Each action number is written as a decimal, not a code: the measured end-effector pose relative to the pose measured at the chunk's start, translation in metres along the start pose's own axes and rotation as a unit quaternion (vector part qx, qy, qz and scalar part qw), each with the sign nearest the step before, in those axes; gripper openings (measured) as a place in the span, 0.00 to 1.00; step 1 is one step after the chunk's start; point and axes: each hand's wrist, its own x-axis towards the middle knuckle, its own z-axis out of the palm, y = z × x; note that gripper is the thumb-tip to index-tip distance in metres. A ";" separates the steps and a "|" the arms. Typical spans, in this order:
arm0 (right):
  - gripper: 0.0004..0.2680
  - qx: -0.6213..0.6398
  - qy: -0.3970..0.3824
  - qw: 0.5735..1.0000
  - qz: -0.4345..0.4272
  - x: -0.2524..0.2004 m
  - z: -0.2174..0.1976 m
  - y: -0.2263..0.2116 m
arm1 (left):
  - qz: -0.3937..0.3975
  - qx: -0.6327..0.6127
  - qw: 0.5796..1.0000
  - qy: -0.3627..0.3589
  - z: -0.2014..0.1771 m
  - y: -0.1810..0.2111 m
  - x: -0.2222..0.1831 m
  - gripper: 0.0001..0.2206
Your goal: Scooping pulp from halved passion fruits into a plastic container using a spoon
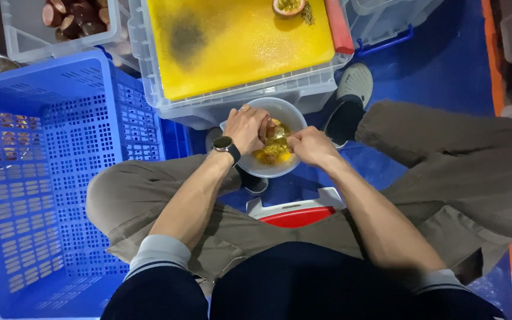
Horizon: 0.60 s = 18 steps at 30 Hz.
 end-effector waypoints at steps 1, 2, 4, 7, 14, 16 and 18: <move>0.11 0.000 0.001 1.000 0.000 -0.002 -0.002 -0.001 | 0.001 0.000 1.000 0.000 -0.001 -0.001 0.000 0.26; 0.11 -0.005 0.001 1.000 0.000 -0.005 -0.004 -0.001 | -0.009 -0.002 1.000 -0.002 -0.001 -0.001 0.000 0.26; 0.11 -0.010 0.002 1.000 -0.002 -0.023 -0.015 -0.016 | -0.018 -0.003 1.000 -0.004 0.000 -0.004 0.001 0.26; 0.13 -0.065 -0.007 0.997 -0.037 -0.052 -0.033 -0.041 | -0.020 -0.036 0.999 0.001 0.000 -0.003 0.001 0.23; 0.14 -0.078 0.054 0.994 -0.060 -0.034 -0.026 -0.028 | -0.010 -0.059 0.998 0.022 -0.020 0.017 0.002 0.20; 0.14 -0.064 0.045 0.996 -0.052 -0.024 -0.017 -0.020 | -0.004 -0.053 0.998 0.017 -0.023 0.021 -0.001 0.23; 0.13 -0.007 0.042 0.999 -0.024 -0.010 -0.006 -0.010 | 0.011 -0.075 0.994 0.082 -0.042 0.033 -0.006 0.02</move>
